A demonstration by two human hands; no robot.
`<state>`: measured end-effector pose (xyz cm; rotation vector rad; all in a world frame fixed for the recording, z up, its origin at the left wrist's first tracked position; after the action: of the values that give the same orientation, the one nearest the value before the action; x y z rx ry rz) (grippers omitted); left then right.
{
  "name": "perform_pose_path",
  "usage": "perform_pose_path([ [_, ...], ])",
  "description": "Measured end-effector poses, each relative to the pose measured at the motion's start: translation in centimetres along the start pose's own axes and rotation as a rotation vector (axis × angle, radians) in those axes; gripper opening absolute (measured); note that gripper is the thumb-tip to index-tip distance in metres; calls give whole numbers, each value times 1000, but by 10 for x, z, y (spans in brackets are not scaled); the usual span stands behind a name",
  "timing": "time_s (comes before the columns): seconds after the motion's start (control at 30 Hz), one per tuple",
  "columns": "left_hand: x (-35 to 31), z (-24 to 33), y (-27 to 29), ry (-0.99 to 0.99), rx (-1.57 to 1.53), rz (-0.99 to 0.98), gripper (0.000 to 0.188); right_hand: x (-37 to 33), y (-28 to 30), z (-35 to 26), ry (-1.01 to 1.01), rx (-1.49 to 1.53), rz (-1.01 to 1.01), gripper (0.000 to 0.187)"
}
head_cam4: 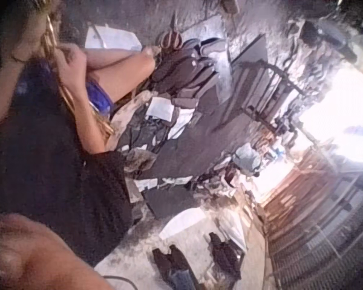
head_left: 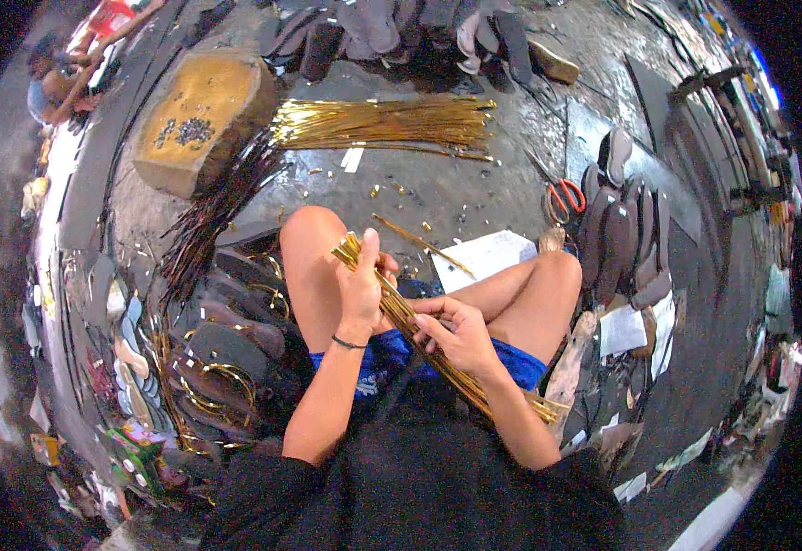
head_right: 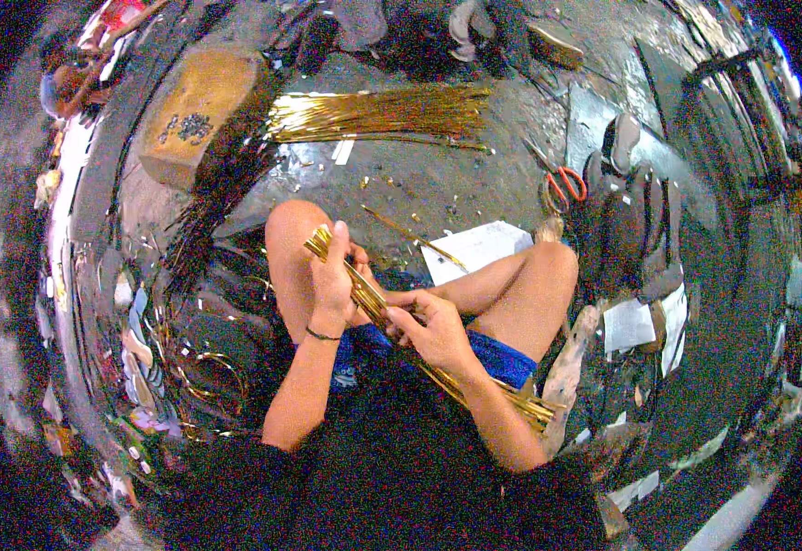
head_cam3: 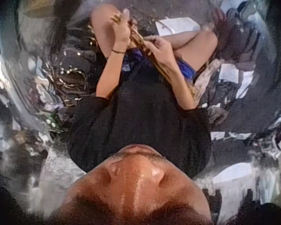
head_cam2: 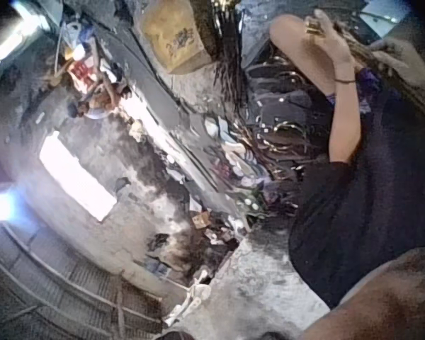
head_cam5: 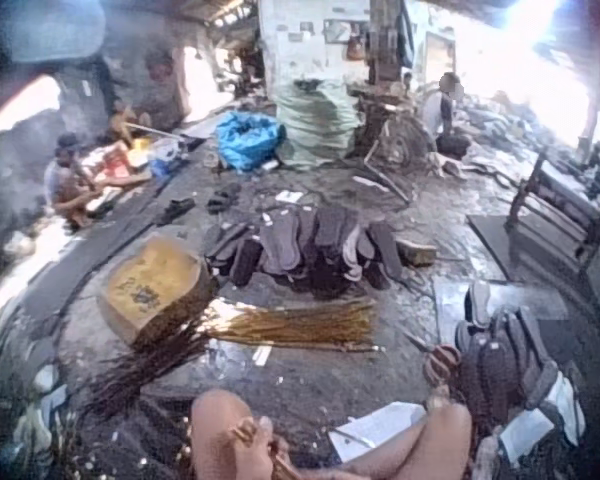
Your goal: The person sits on the floor and wraps gold-colored strips around dark shoe parts. They repeatedly pick up a shoe part, wrap the strip around it, and use scissors to cut the strip. The process is repeated for multiple shoe parts.
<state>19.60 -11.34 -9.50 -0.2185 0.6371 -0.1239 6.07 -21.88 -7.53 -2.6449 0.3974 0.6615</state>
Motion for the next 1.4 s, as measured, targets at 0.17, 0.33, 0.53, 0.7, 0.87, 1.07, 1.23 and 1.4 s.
perform_pose_path([
  [0.17,4,0,-10,-20,-168,-7,45,-43,19,-26,355,-693,146,27],
  [0.33,-13,21,-37,-40,-265,-172,44,-67,2,-57,518,-931,350,61],
  [0.53,-39,133,-21,-910,500,-15,52,-40,23,-62,310,-1127,201,42],
  [0.7,-102,121,-142,-817,1878,-968,67,-17,-6,-139,720,-1517,152,16],
  [0.87,-18,60,-130,-467,1335,-1305,43,24,-18,-157,1280,-1729,33,15],
  [1.07,82,-42,-102,323,1143,-865,20,137,204,-149,893,-1316,521,29],
  [1.23,108,-69,-68,609,1084,-733,24,169,370,-46,86,-1480,820,38],
  [1.4,100,-65,-65,704,964,-741,29,166,375,-50,271,-1517,696,28],
])
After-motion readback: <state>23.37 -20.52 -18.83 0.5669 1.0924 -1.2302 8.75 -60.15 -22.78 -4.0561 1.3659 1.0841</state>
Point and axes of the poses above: each hand's wrist, its own x-axis towards the middle knuckle, its own y-axis out of the back of the hand, z = x × y, the point moved 8 cm from there along x, towards the middle knuckle, and after that the axes turned 3 degrees about x, right-handed, at the moved point
